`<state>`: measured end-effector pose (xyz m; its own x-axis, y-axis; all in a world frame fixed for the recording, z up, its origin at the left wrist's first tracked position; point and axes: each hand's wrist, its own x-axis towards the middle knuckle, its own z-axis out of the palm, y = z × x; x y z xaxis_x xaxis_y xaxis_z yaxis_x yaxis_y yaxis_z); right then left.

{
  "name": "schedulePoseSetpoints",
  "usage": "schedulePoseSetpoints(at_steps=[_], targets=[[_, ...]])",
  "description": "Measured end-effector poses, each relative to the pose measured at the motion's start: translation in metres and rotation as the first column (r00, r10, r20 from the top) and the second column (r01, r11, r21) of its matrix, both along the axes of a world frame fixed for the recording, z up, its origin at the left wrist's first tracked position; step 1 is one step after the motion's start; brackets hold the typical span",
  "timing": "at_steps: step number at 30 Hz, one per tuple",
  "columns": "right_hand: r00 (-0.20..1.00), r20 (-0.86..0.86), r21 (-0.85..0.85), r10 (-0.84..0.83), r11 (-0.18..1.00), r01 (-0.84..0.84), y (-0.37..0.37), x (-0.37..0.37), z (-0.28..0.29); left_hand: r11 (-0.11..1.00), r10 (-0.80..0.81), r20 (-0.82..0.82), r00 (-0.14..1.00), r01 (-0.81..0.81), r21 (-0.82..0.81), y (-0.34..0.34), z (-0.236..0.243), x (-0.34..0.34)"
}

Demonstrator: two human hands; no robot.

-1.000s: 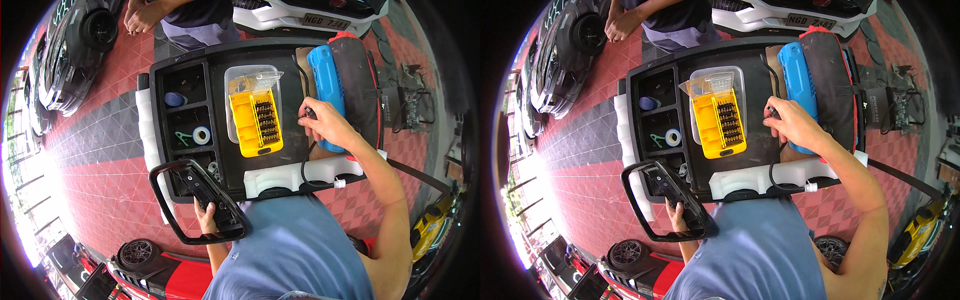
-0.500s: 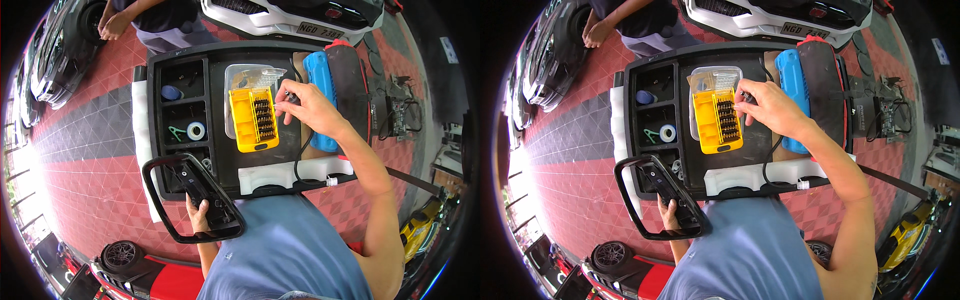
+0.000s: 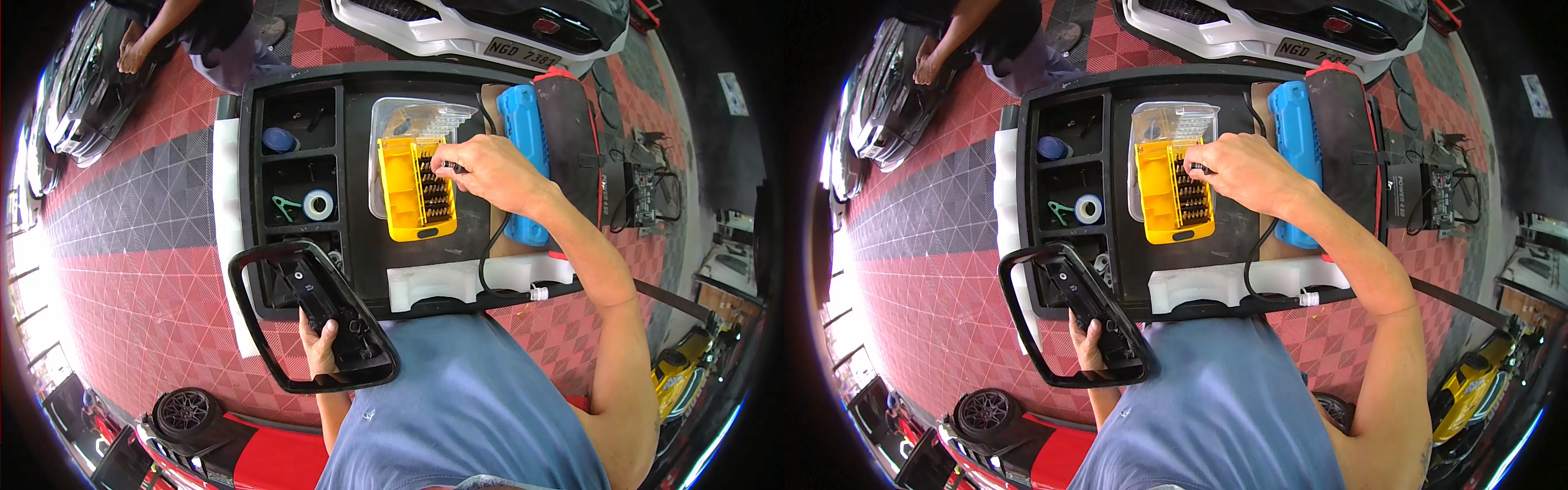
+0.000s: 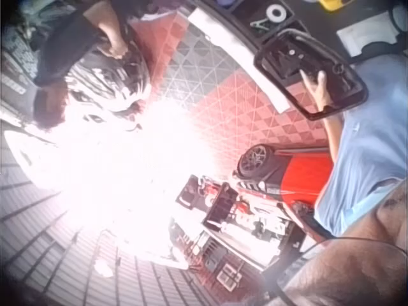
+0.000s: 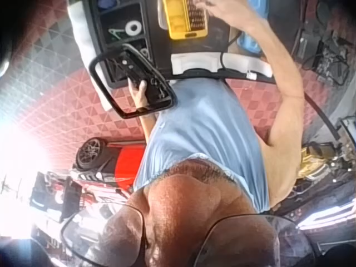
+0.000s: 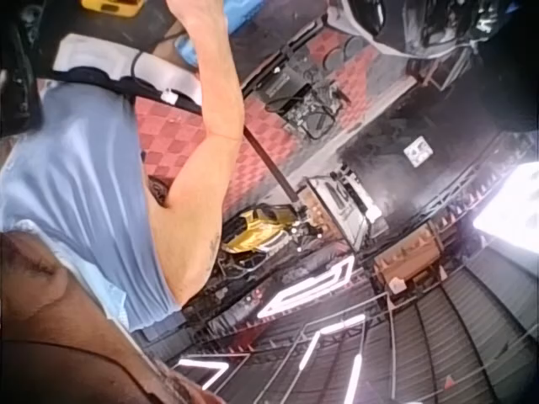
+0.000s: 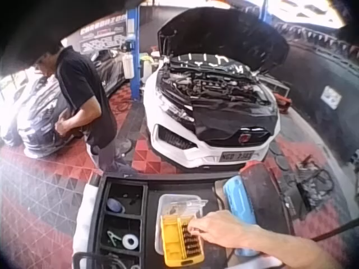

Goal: Repairing and reassembling an automotive side mirror assembly using a soldering iron and screwdriver.

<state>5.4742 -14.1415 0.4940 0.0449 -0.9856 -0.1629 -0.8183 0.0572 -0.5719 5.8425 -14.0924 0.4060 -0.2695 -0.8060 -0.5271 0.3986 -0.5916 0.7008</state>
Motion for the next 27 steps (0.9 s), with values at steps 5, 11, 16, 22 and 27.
schedulePoseSetpoints(at_steps=[5,11,16,22,27], targets=[[0.989,-0.114,0.051,0.089,0.995,-0.083,-0.006,0.0,0.002,0.999,0.0,-0.007,1.0,-0.001,-0.049,0.002,-0.002,0.001],[0.996,0.085,0.145,0.01,0.989,-0.023,-0.007,0.0,0.013,0.999,0.008,0.006,1.0,-0.008,-0.052,0.002,-0.002,-0.001],[0.988,0.129,0.046,-0.086,0.996,0.081,0.003,-0.005,0.008,0.999,0.023,-0.011,1.0,-0.023,-0.042,0.003,-0.001,-0.004],[0.993,0.114,-0.052,-0.025,0.998,0.031,0.01,-0.001,-0.001,0.999,0.025,-0.005,1.0,-0.025,-0.043,0.001,-0.009,0.002],[0.998,0.058,-0.01,-0.016,1.0,0.016,0.0,0.016,0.003,0.999,-0.019,0.002,1.0,0.019,-0.04,0.004,-0.005,0.011]])
